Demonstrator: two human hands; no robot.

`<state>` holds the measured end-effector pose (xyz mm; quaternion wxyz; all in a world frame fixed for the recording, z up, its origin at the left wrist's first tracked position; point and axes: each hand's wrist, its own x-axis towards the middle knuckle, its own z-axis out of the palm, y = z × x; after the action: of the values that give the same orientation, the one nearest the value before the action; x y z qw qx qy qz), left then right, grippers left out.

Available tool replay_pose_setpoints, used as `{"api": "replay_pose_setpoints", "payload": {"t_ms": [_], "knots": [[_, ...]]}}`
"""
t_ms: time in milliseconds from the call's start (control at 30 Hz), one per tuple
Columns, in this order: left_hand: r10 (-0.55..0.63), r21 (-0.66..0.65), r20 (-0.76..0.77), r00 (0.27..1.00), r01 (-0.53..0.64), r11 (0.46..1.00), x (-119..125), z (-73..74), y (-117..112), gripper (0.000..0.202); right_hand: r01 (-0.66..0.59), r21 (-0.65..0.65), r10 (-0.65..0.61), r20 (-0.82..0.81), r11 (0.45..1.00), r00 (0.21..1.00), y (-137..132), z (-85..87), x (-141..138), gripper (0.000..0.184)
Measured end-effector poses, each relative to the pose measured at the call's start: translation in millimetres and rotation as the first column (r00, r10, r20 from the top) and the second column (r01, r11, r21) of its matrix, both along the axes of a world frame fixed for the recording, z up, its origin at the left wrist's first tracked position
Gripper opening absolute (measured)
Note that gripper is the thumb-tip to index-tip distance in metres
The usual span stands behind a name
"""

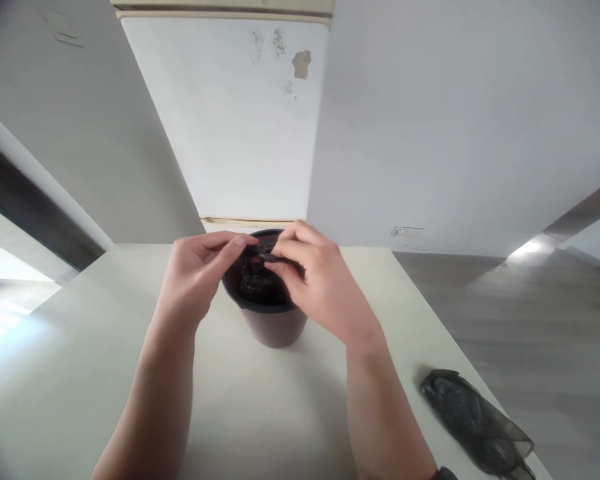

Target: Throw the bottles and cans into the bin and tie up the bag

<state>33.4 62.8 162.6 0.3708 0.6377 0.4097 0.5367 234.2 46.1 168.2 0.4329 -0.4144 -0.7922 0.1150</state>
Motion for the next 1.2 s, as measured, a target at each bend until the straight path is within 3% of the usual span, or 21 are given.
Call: {"api": "replay_pose_setpoints", "payload": {"t_ms": [133,233,367,500,700,767,900,1033,1100,1200], "knots": [[0.07,-0.038,0.189,0.98,-0.064,0.997,-1.9,-4.3,7.0,0.025,0.079,0.005,-0.078,-0.098,0.997,0.992,3.5,-0.1,-0.2,0.018],[0.125,-0.043,0.229,0.965,-0.118,0.992,-7.8,-10.8,17.4,0.025,0.155,-0.088,-0.168,-0.156,0.984,0.973,10.2,-1.8,3.4,0.024],[0.201,-0.052,0.013,0.979,-0.2,0.978,-20.1,-18.0,31.0,0.016,0.226,-0.277,-0.248,-0.046,0.934,0.968,19.5,-3.7,20.1,0.035],[0.185,-0.008,-0.17,0.968,-0.189,0.982,-24.8,-16.9,32.0,0.009,0.202,-0.411,-0.196,0.058,0.889,0.979,18.7,-2.4,41.6,0.041],[0.037,-0.061,-0.045,0.998,-0.04,0.997,-29.1,-10.8,27.1,0.021,0.172,-0.337,-0.229,-0.138,0.926,0.964,16.2,-3.2,55.9,0.044],[0.035,-0.053,-0.01,0.999,-0.036,0.998,-29.9,-11.1,28.3,0.021,0.178,-0.326,-0.241,-0.164,0.928,0.957,18.4,-4.9,55.4,0.044],[0.229,0.052,-0.187,0.955,-0.223,0.973,-27.0,-13.7,30.1,0.007,0.322,-0.339,-0.343,-0.002,0.884,0.939,19.3,-7.0,54.5,0.043],[0.228,0.11,-0.336,0.914,-0.202,0.973,-23.9,-13.2,28.3,0.006,0.446,-0.229,-0.429,0.119,0.865,0.895,15.8,-6.7,50.7,0.031],[0.249,0.146,-0.325,0.912,-0.212,0.966,-23.5,-10.2,25.3,0.01,0.429,-0.111,-0.422,0.082,0.896,0.903,14.8,-6.7,42.0,0.012],[0.255,0.167,-0.325,0.911,-0.211,0.963,-23.0,-3.9,18.4,0.018,0.266,-0.06,-0.259,0.109,0.962,0.96,15.9,-9.2,21.4,0.032]]}}
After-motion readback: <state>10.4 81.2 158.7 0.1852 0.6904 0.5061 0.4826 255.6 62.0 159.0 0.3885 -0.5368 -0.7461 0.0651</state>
